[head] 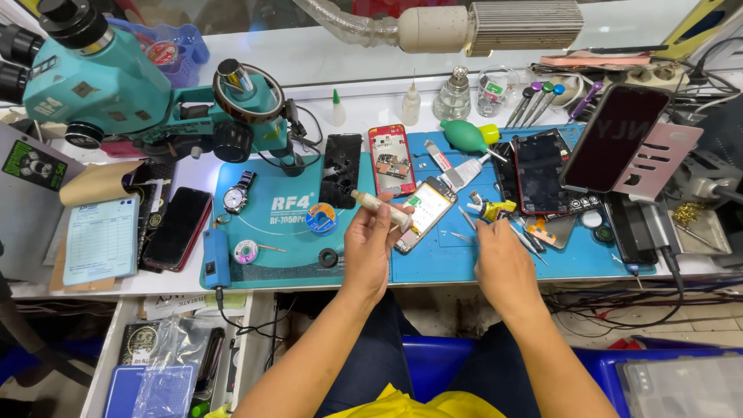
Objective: Soldering and inspecting components on a mobile phone motherboard using a soldering iron and tweezers.
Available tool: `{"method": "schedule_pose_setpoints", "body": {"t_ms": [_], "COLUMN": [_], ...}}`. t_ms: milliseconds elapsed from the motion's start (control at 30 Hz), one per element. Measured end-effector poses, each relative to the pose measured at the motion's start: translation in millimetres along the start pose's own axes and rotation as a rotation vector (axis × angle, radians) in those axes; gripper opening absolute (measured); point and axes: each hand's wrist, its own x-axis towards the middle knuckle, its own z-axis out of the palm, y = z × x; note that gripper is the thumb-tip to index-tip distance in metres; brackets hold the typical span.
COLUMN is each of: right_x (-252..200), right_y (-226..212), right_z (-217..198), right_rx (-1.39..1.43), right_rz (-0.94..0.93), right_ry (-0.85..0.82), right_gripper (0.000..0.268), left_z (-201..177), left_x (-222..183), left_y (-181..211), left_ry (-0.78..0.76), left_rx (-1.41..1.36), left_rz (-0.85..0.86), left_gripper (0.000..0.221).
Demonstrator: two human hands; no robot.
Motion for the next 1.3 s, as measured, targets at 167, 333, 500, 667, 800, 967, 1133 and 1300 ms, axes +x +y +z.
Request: {"method": "schedule_pose_setpoints", "body": {"t_ms": [167, 333, 500, 667, 800, 967, 1133, 1300], "right_x": [12, 16, 12, 11, 10, 9, 9, 9], "right_y": [-10, -44, -67, -68, -72, -75, -74, -69], "right_z": [9, 13, 35, 41, 45, 44, 46, 56], "right_rx": [1.583, 1.989, 2.161, 2.191, 2.214, 2.209, 2.205, 2.197], "right_rz": [0.180, 0.267, 0.352, 0.447, 0.474, 0.463, 0.475, 0.465], "right_ry": [0.499, 0.608, 0.611, 0.585, 0.609, 0.670, 0.694, 0.691], "right_gripper": [0.012, 0.009, 0.010, 0.010, 0.010, 0.010, 0.010, 0.011], "left_z": [22, 41, 52, 49, 46, 47, 47, 45], "left_x": [-2, -12, -20, -22, -21, -18, -17, -16], "left_y": [-2, -2, -12, -12, -15, -17, -19, -24], "left_ry": [-0.059, -0.106, -0.111, -0.141, -0.143, -0.157, -0.160, -0.150], "left_rx": [-0.293, -0.334, -0.251, -0.154, -0.150, -0.124, -0.113, -0.105], "left_rz": [-0.007, 0.023, 0.050, 0.087, 0.097, 0.109, 0.103, 0.099], "left_gripper": [0.034, 0.030, 0.028, 0.024, 0.023, 0.024, 0.025, 0.025]}}
